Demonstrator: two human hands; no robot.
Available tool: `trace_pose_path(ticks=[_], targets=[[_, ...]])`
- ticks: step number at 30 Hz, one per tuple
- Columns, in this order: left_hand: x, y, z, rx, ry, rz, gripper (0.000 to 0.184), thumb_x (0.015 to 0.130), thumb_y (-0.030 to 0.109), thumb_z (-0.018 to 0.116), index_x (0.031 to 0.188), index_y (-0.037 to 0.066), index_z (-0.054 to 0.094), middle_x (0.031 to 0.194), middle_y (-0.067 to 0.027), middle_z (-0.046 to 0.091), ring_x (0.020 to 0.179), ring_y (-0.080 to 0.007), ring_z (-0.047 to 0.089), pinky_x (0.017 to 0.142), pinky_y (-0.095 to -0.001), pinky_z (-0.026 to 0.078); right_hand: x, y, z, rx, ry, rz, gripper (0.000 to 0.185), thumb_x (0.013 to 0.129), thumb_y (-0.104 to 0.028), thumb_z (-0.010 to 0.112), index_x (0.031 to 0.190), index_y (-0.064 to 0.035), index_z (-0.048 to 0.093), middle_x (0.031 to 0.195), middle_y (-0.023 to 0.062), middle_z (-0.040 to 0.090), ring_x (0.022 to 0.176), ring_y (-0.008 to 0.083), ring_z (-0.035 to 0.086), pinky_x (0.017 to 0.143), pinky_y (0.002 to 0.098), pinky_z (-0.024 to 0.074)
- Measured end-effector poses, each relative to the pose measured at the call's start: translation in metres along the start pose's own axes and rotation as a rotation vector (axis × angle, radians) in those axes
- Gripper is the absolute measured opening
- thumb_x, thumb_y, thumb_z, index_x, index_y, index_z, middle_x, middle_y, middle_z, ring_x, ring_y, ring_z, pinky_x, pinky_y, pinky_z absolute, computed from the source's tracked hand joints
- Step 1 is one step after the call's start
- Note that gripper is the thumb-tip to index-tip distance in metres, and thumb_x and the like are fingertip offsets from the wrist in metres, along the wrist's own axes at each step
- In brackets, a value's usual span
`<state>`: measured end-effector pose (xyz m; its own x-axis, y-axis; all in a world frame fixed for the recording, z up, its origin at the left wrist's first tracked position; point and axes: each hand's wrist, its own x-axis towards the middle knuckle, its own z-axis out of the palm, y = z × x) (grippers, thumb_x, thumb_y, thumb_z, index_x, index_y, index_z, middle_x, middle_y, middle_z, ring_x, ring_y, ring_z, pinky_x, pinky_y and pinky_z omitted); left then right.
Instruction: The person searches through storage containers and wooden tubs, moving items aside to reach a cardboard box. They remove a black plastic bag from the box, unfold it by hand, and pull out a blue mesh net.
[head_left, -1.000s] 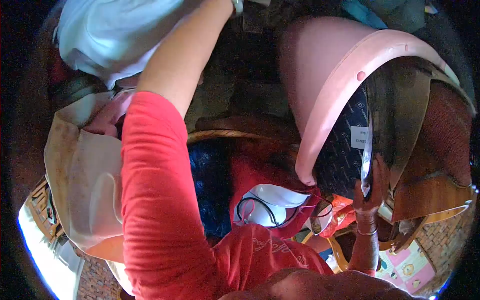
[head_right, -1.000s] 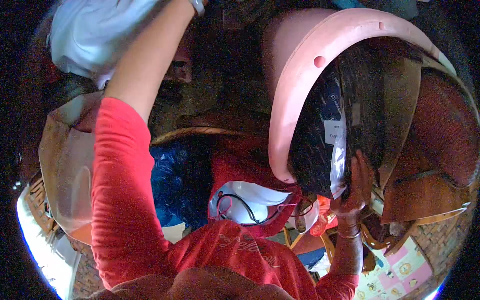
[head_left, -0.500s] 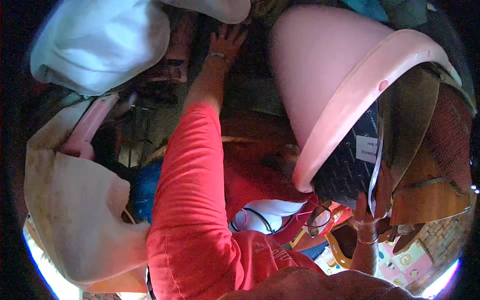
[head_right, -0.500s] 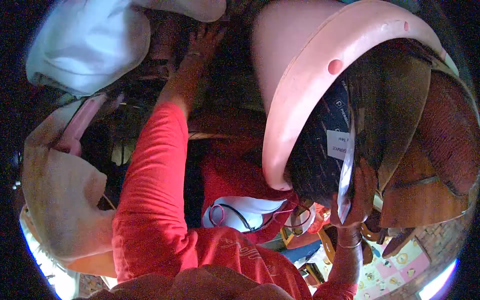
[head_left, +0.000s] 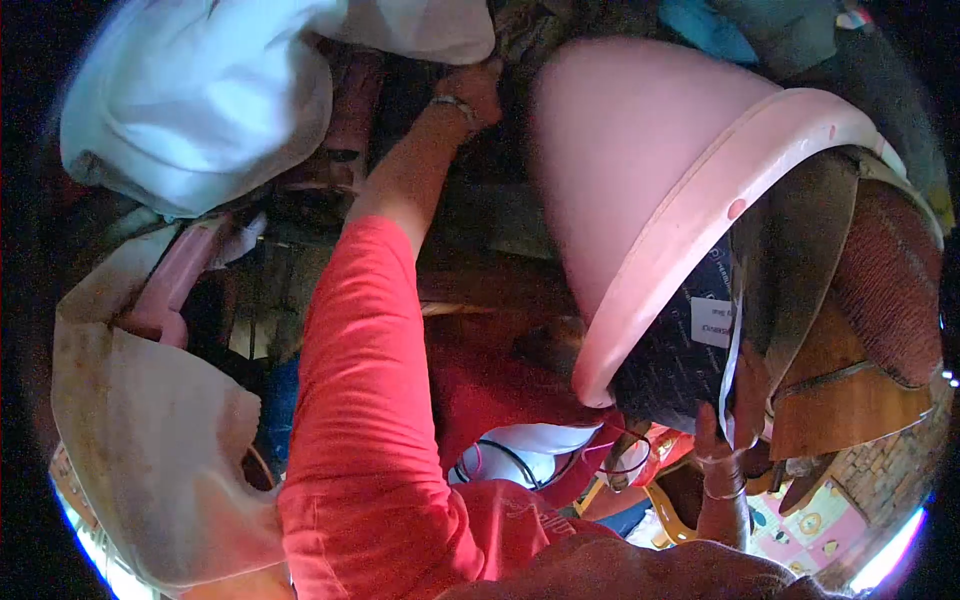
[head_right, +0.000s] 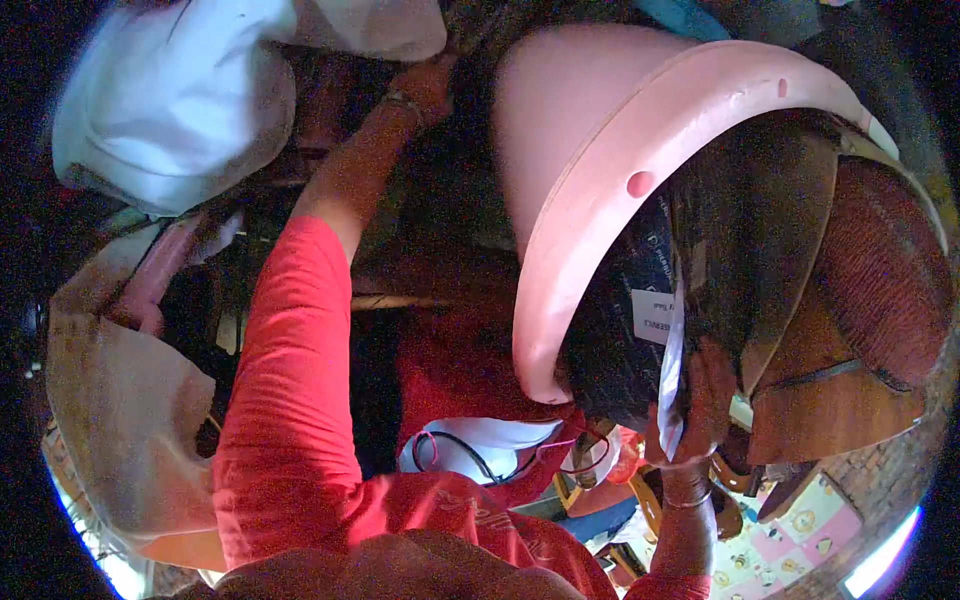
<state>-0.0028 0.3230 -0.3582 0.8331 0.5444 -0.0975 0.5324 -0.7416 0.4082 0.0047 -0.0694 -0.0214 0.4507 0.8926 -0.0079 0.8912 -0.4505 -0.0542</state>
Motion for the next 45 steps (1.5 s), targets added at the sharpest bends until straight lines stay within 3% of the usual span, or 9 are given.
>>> trace_pose_path(ticks=[7,10,22,24,28,30,34,37,45], targets=[[0.081,0.018,0.035,-0.689,0.458,-0.209,0.061,0.076,0.027,0.06,0.131,0.008,0.044,0.126,-0.0213,0.049,0.118,-0.0401,0.045,0.095,-0.0461,0.042,0.009,-0.004,-0.002,-0.026,0.046,-0.075,0.051,0.086,-0.033,0.049,0.118,0.0066,0.05,0.118,0.0263,0.053,0.108,0.0434,0.052,0.095,0.0527,0.0372],[0.106,0.031,0.094,-0.117,-0.046,0.099,0.046,0.073,0.025,0.059,0.114,0.004,0.059,0.122,-0.0207,0.054,0.113,-0.0373,0.051,0.094,-0.0414,0.044,0.007,-0.001,-0.001,-0.011,0.039,-0.067,0.054,0.087,-0.036,0.049,0.119,0.0066,0.048,0.119,0.0258,0.052,0.109,0.0429,0.051,0.095,0.0522,0.0373],[-0.035,0.012,-0.007,-0.279,-0.194,-0.108,0.026,0.078,0.02,0.053,0.097,0.01,0.066,0.094,-0.0175,0.065,0.095,-0.0364,0.061,0.083,-0.0488,0.047,0.008,-0.003,-0.002,-0.003,0.003,-0.07,0.057,0.086,-0.035,0.05,0.12,0.0103,0.047,0.121,0.028,0.049,0.113,0.0444,0.046,0.098,0.0509,0.0335],[-0.035,0.021,0.002,-0.005,0.226,0.391,0.028,0.076,0.019,0.053,0.099,0.01,0.065,0.093,-0.0167,0.065,0.092,-0.0362,0.061,0.081,-0.048,0.048,0.01,-0.005,-0.003,0.031,-0.014,-0.05,0.057,0.086,-0.034,0.05,0.12,0.0104,0.047,0.122,0.0281,0.048,0.112,0.0444,0.046,0.098,0.0511,0.0332],[-0.032,0.052,-0.024,-0.141,0.795,0.432,0.03,0.071,0.02,0.055,0.097,0.009,0.066,0.093,-0.0173,0.065,0.093,-0.0366,0.06,0.082,-0.0459,0.048,0.007,-0.002,-0.002,-0.004,-0.003,-0.071,0.056,0.085,-0.034,0.05,0.12,0.0105,0.047,0.122,0.0281,0.048,0.111,0.0441,0.047,0.098,0.0508,0.0335],[-0.01,0.055,0.005,-0.902,0.547,0.224,0.03,0.071,0.02,0.055,0.096,0.006,0.065,0.092,-0.0179,0.064,0.092,-0.0362,0.059,0.082,-0.0429,0.048,0.009,-0.003,-0.004,-0.045,-0.011,-0.068,0.054,0.084,-0.035,0.049,0.118,0.0067,0.048,0.12,0.0257,0.05,0.108,0.0438,0.049,0.094,0.0524,0.0369],[0.013,0.044,-0.01,-0.445,0.686,0.14,0.023,0.079,0.01,0.052,0.099,0.005,0.063,0.096,-0.0141,0.065,0.09,-0.0312,0.062,0.076,-0.0396,0.05,0.009,-0.002,-0.003,-0.023,-0.019,-0.056,0.055,0.084,-0.036,0.051,0.118,0.0065,0.048,0.121,0.0255,0.05,0.108,0.0435,0.048,0.094,0.0528,0.0362],[0.022,0.048,-0.04,-1.751,0.369,-0.596,0.027,0.083,0.008,0.042,0.098,0.002,0.064,0.095,-0.0117,0.066,0.088,-0.0253,0.063,0.08,-0.0354,0.049,0.007,-0.003,-0.002,0.004,-0.001,-0.053,0.055,0.083,-0.036,0.051,0.118,0.007,0.048,0.119,0.0263,0.05,0.108,0.0432,0.048,0.094,0.0529,0.0358],[0.018,0.065,0.024,-2.105,0.448,-0.425,0.027,0.08,0.01,0.047,0.098,-0.001,0.064,0.095,-0.0125,0.066,0.086,-0.0262,0.062,0.084,-0.0358,0.048,0.015,-0.002,-0.002,0.032,-0.023,-0.066,0.055,0.083,-0.034,0.053,0.118,0.0082,0.047,0.119,0.0277,0.049,0.106,0.0435,0.049,0.093,0.0521,0.0371]])
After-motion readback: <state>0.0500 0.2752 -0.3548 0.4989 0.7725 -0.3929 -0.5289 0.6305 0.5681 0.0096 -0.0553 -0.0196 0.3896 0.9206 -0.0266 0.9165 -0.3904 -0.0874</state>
